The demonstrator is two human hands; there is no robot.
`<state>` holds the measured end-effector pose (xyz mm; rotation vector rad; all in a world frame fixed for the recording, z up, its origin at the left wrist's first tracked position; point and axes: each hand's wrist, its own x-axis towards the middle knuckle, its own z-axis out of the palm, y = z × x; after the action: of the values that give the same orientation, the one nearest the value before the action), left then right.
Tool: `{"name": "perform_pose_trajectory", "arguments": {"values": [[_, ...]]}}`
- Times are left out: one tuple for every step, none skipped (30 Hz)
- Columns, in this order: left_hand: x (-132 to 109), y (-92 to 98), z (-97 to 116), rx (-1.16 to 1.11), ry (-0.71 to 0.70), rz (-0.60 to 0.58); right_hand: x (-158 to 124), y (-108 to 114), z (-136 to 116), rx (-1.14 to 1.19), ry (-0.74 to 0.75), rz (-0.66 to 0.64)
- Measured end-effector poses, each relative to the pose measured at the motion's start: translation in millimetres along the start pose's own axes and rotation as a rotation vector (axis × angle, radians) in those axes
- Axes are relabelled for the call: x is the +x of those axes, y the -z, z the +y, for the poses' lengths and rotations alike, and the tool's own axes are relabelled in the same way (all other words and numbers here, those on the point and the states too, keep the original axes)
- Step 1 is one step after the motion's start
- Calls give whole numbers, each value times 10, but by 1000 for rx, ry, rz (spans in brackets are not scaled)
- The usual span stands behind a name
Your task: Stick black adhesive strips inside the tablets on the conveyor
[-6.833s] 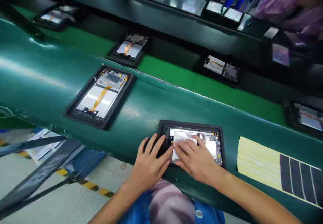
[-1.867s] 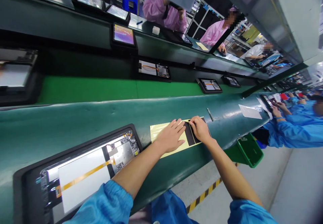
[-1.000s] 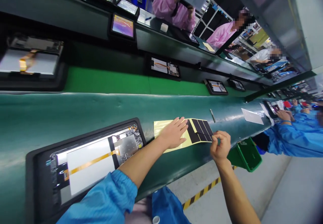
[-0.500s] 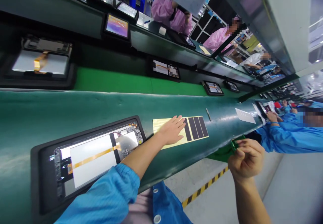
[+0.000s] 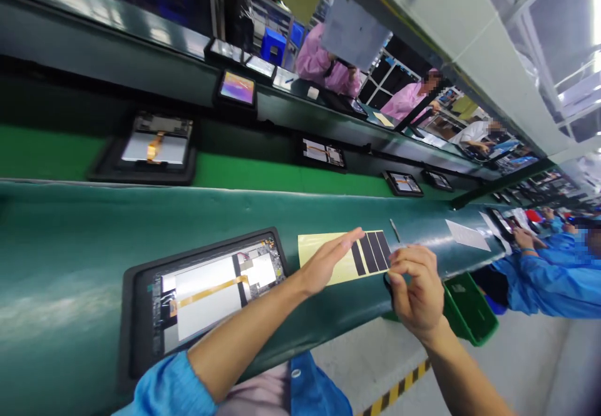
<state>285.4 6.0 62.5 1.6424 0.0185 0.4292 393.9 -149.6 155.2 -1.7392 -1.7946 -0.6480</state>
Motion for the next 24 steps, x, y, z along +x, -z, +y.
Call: {"name": "perform_pose_trajectory", "arguments": {"values": [[-97,-7,33,-181,13,2,58,-92,-33,9,7,5],[-194,-8,54,-310,32,8,116,-186,-67,20,13,15],[-288,-1,66,-398,57,13,176,-280,-101,30,17,28],[-375,14,73,-443,85,28,235,-373,-136,41,19,38],[-455,38,77,-464,112,44,294,-464,-173,52,20,47],[-526,68,83,-475,132,62,351,-552,-212,62,21,55],[-589,103,91,-482,144,83,405,-638,-251,73,22,61],[-644,139,105,-492,146,107,455,-720,-291,84,24,63],[-690,174,122,-507,138,132,500,-798,-330,94,29,63],[-730,205,145,-523,127,165,539,-873,-370,103,37,63],[-763,231,170,-532,119,208,573,-942,-410,109,45,65],[-790,251,198,-531,119,261,602,-1006,-449,112,54,66],[-812,266,227,-520,126,316,626,-1064,-487,113,63,67],[-830,276,253,-499,138,369,646,-1115,-524,113,71,70],[-844,283,276,-475,152,417,663,-1159,-557,112,79,71],[-855,287,293,-454,164,456,676,-1196,-587,112,85,71],[-864,288,302,-441,172,485,687,-1227,-613,113,89,71],[-871,289,301,-436,177,508,695,-1252,-633,115,90,70],[-878,289,291,-433,182,529,700,-1271,-649,117,86,69],[-886,288,271,-430,189,549,704,-1287,-661,119,80,63],[-895,288,245,-428,196,567,705,-1299,-670,122,72,54],[-905,290,217,-425,205,584,706,-1310,-677,126,66,45],[-918,293,190,-421,213,598,706,-1318,-682,130,63,36],[-931,299,169,-417,221,610,707,-1326,-688,135,64,28]]}}
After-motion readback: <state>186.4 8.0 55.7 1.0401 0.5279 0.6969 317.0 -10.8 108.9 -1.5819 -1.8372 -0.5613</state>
